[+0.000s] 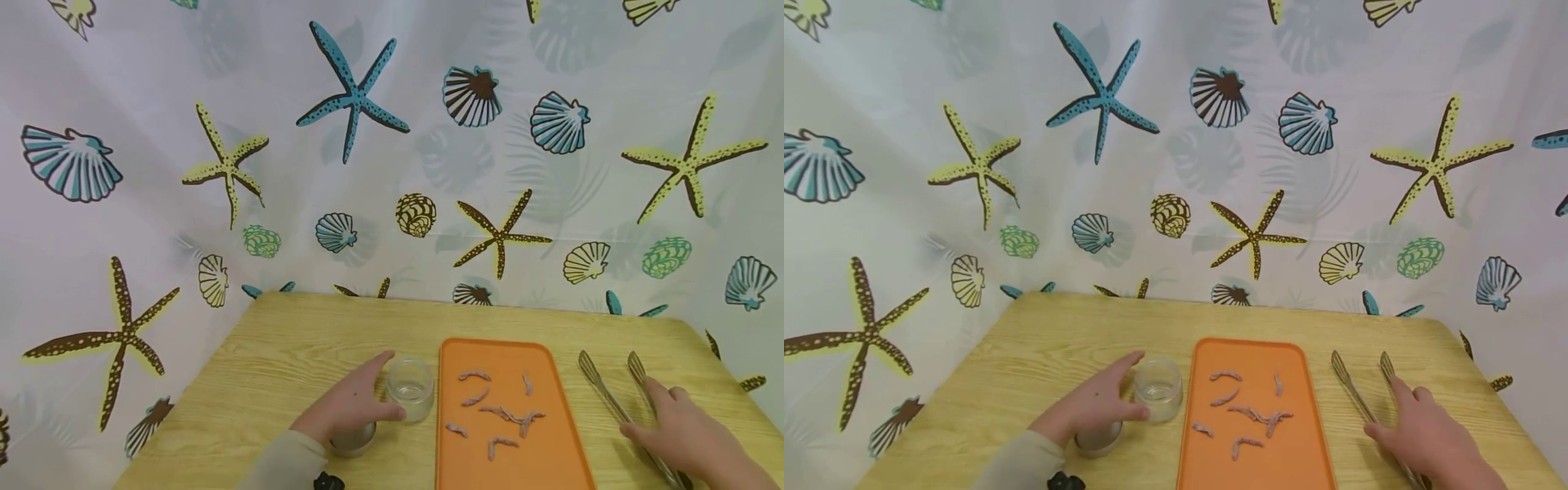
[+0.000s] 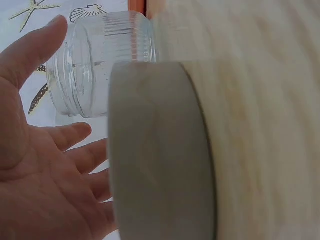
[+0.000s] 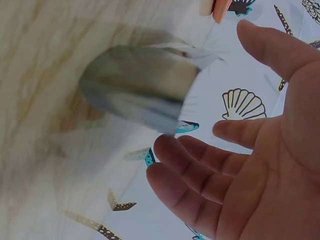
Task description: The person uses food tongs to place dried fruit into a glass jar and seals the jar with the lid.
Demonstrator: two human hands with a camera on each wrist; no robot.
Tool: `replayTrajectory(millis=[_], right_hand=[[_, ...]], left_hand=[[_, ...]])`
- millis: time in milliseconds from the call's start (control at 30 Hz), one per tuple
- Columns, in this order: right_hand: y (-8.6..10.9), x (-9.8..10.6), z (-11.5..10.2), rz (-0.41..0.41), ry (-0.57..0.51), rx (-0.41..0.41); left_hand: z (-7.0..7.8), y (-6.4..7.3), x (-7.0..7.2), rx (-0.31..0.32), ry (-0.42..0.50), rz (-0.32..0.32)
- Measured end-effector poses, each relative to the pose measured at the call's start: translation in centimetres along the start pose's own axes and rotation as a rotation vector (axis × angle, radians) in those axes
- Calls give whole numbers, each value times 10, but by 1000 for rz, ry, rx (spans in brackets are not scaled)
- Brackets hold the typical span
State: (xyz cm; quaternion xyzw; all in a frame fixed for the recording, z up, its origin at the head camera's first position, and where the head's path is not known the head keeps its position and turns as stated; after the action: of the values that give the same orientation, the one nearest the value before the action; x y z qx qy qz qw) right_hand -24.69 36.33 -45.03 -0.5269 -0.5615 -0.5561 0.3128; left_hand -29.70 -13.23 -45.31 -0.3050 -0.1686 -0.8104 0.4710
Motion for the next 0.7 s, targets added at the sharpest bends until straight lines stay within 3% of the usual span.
replayTrajectory(millis=[367, 700], right_hand=[[-2, -16, 15, -142, -24, -109], [-7, -18, 18, -186, 28, -82]], left_hand=[[-2, -7, -7, 2, 128, -38], [-5, -9, -8, -48, 227, -72]])
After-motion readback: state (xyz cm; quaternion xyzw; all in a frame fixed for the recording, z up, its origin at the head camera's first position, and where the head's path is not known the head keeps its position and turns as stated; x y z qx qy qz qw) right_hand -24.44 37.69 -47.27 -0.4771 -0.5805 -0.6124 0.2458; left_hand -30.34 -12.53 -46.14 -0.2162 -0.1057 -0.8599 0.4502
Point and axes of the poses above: each hand's wrist, its own y-axis away from the middle knuckle, its own x-axis out of the back of the hand, z = x × y, the point moved 4 cm from there along -y, towards the middle knuckle, and after that the axes turned 10 degrees about -x, right-handed, at the moved point
